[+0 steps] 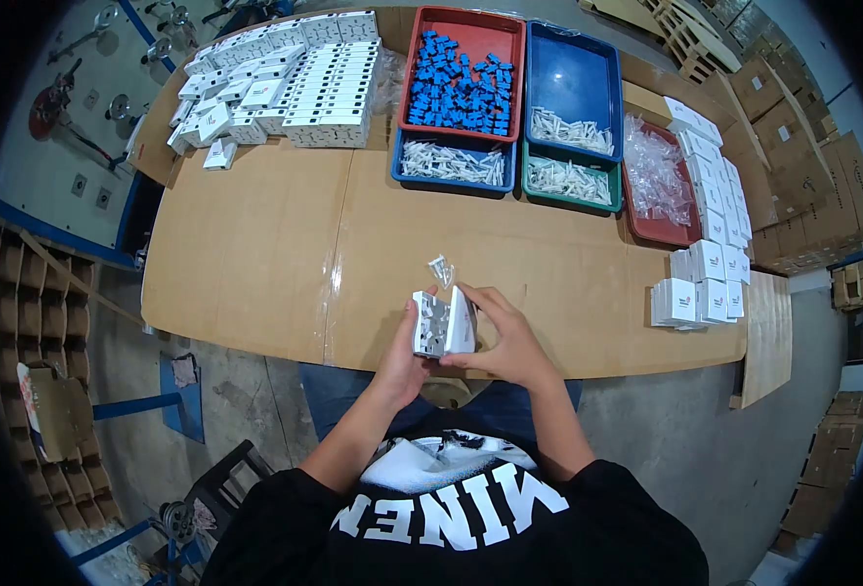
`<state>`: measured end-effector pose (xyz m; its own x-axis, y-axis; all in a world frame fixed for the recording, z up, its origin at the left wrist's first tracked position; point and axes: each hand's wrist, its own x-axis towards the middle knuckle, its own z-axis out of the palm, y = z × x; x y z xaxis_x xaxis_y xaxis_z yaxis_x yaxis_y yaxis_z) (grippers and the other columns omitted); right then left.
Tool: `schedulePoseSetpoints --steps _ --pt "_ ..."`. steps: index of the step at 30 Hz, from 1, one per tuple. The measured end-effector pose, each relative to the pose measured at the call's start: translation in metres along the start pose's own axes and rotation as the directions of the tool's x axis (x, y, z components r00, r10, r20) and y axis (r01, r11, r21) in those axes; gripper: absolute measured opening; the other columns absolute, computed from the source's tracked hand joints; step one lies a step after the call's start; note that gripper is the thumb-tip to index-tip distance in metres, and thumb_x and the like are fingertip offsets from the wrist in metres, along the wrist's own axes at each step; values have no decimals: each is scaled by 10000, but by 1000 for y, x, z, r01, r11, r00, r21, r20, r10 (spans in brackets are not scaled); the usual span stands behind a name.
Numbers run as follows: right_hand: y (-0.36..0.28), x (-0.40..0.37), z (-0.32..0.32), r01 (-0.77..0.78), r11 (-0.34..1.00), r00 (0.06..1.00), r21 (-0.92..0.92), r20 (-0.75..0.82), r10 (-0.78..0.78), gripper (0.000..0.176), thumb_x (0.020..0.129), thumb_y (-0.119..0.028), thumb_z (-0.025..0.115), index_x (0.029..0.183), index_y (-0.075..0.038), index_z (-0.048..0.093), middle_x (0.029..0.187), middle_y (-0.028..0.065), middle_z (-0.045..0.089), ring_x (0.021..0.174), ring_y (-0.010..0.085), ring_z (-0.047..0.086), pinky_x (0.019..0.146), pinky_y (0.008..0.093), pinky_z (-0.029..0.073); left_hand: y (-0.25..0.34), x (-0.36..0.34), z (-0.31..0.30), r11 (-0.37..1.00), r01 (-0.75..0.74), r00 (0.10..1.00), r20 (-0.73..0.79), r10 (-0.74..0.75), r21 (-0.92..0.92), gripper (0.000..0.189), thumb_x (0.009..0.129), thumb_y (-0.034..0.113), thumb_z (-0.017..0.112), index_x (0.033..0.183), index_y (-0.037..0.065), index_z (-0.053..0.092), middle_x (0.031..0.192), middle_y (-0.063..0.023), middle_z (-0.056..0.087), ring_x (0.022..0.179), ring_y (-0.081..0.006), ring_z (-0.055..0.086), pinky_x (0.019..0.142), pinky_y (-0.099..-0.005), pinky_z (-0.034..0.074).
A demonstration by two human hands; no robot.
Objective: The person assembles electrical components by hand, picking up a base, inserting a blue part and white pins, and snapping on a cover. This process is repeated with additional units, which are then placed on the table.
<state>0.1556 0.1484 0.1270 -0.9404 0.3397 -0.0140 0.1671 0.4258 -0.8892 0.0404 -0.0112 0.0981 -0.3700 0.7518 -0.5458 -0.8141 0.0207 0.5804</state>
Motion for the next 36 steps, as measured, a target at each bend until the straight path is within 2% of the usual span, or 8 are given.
schedulePoseSetpoints --steps 7,11,27,30,32,33,35,36 --pt "15 0 27 149 988 986 -42 -65 -152 993 687 -341 995 1534 -74 551 1442 177 611 1332 344 604 1122 431 482 -10 2 -9 999 9 999 -36 -7 52 700 1100 693 330 1576 201 478 1317 -61 656 1194 -184 648 1004 -374 535" --pt "13 0 28 100 995 994 -8 -42 -100 986 696 -338 990 1535 -70 548 1458 173 607 1336 343 601 1122 429 483 -15 6 -13 998 5 998 -57 -1 65 721 1079 714 381 1463 130 557 1267 -55 675 1147 -177 666 972 -371 540" --pt "18 1 34 141 987 990 -73 -12 -142 1027 676 -373 984 1542 -55 533 1436 174 603 1307 348 592 1082 428 511 -25 9 -22 997 27 997 -79 -21 72 709 1090 695 378 1491 117 466 1255 -73 632 1101 -173 660 906 -342 562" --pt "26 0 35 116 992 992 -53 -35 -118 986 704 -318 967 1548 -59 527 1466 184 590 1328 359 595 1098 429 504 -19 3 -19 996 28 997 -70 -22 88 672 1117 616 413 1536 90 434 1274 -75 628 1084 -154 652 903 -331 561" --pt "34 0 37 103 994 992 -46 -63 -106 959 722 -282 955 1551 -61 526 1485 191 583 1342 365 596 1109 429 498 -14 -4 -15 912 -41 998 -23 56 409 586 1136 427 514 1577 57 406 1303 -86 626 1098 -151 646 923 -317 555" --pt "38 0 38 104 994 992 -13 -77 -105 936 733 -262 940 1549 -63 527 1500 196 579 1350 368 598 1117 429 494 -17 -2 -19 911 -42 998 -24 57 410 586 1136 427 514 1577 57 406 1303 -86 626 1098 -151 646 923 -317 555" --pt "39 1 39 105 994 991 22 -91 -103 914 744 -242 924 1548 -65 528 1516 200 574 1359 371 600 1125 430 490 -29 2 -32 857 -250 968 149 204 451 566 1113 247 589 1600 37 393 1322 -98 625 1116 -160 643 935 -318 552" --pt "37 1 39 91 996 993 10 -71 -90 899 757 -262 916 1545 -63 530 1515 202 577 1355 368 605 1119 428 494 -32 4 -36 857 -248 968 152 199 452 566 1113 247 589 1600 37 393 1322 -98 625 1116 -160 643 935 -318 552"
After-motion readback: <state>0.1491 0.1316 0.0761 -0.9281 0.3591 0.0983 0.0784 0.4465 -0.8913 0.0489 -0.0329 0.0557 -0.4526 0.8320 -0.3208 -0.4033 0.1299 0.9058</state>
